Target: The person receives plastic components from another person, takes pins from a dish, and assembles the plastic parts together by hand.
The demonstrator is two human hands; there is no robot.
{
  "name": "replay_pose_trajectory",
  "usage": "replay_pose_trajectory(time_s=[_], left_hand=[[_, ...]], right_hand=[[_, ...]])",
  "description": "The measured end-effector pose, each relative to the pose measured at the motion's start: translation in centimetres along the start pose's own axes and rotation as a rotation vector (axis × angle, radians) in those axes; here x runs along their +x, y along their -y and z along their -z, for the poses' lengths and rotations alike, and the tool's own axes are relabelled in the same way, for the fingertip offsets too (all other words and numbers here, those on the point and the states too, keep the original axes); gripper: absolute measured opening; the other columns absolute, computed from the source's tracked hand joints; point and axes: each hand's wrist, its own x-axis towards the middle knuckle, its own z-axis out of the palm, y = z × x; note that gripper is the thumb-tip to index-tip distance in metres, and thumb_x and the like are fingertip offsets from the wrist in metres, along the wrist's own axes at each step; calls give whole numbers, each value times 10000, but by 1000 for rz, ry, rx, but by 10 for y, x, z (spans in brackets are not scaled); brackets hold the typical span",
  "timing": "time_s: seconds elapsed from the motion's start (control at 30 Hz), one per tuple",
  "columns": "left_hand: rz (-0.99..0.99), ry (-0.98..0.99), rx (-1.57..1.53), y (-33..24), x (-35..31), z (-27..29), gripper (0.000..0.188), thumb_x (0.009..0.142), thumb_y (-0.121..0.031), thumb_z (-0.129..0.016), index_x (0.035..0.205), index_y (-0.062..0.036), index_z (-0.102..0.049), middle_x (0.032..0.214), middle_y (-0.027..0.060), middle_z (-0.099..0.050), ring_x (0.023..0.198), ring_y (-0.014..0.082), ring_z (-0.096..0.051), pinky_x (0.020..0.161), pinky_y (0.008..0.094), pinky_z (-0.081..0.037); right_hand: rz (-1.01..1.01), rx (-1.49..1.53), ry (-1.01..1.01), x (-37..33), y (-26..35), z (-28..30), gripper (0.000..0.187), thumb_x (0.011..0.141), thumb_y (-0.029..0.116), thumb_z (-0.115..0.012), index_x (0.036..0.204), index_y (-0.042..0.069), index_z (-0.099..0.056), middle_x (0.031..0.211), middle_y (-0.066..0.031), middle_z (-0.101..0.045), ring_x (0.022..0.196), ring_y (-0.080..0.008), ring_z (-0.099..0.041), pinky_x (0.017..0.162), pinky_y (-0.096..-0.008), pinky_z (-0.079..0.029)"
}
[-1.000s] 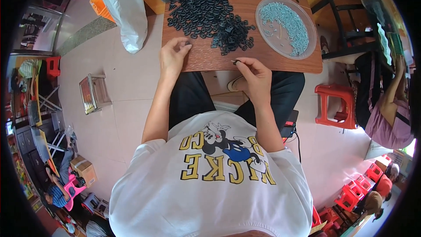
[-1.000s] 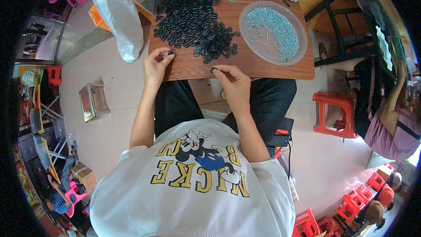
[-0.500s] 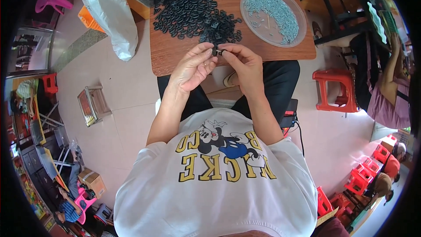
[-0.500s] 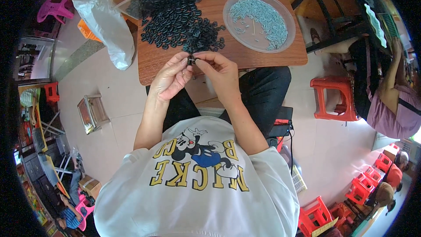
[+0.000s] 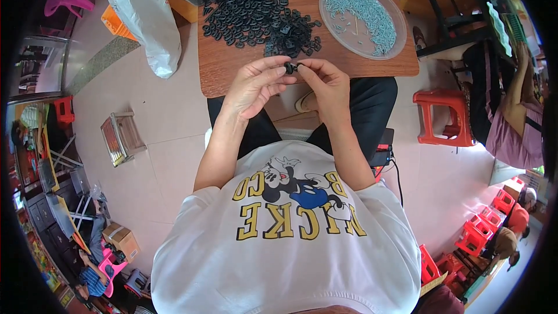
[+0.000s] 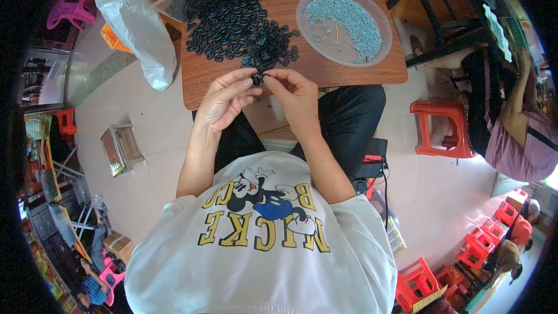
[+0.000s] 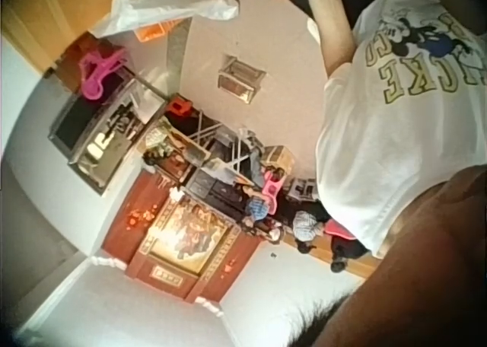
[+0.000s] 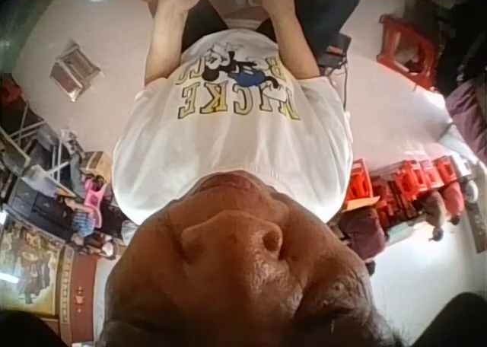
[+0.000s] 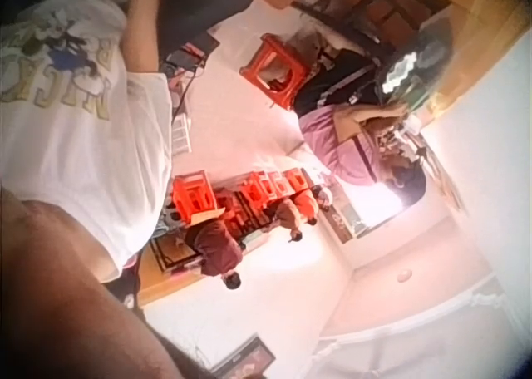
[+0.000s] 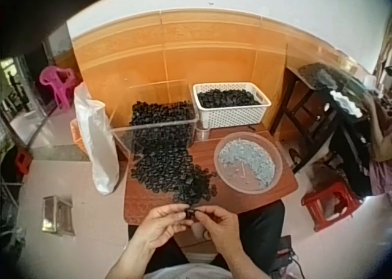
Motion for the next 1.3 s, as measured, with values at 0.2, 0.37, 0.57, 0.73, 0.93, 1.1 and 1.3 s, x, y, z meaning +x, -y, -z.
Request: replay_pose_trajectory(time_s=[0.2,0.37,0.57,0.73,0.93,1.1,1.3], left_hand=[[-87,-53,-68,7,-1,7,230,862,-6,-585,1088,37,-592,1011,154,-640,931,233,-646,820,293,-543],[-300,-80,71,11,-4,3,285,844,80,-557,1123,28,-579,1121,169,-604,1010,238,-615,864,342,-541],[-342,-90,130,8,-7,-3,314,830,79,-581,1143,45,-570,1155,211,-586,1030,255,-610,858,336,-535],[-348,-72,215,5,-10,-5,302,832,76,-580,1133,56,-575,1144,217,-592,1027,247,-609,861,331,-532],[-362,-69,334,6,-11,-6,292,835,74,-576,1126,46,-588,1133,201,-603,1019,236,-612,867,327,-526],[-378,-116,426,4,-13,-12,293,836,81,-567,1125,37,-594,1126,186,-612,1000,228,-623,866,310,-520],[-369,-103,641,-2,-18,-20,302,834,64,-584,1132,26,-602,1127,137,-626,987,166,-620,866,264,-498]], right_hand=[[17,-23,-22,-4,1,-2,134,813,33,-660,938,-12,-680,821,-31,-669,706,-61,-591,645,-188,-465],[-28,-51,-20,-7,2,-5,127,799,41,-678,914,-10,-692,794,-26,-668,684,-51,-577,628,-183,-454],[-32,-92,-17,-7,3,-6,126,792,41,-680,906,-10,-695,781,-23,-666,676,-48,-570,617,-183,-450],[-7,-154,-19,-9,4,-5,116,792,43,-678,894,-9,-697,770,-17,-666,676,-44,-569,611,-182,-448],[-22,-159,-29,-13,5,-6,113,792,45,-679,892,-3,-700,763,-9,-663,662,-38,-560,598,-184,-441],[-28,-157,-49,-15,3,-5,115,791,49,-681,894,1,-700,753,-8,-662,652,-36,-556,592,-183,-435],[-15,-168,-68,-15,1,-6,113,791,58,-687,888,2,-699,744,-3,-661,648,-31,-552,584,-178,-428]])
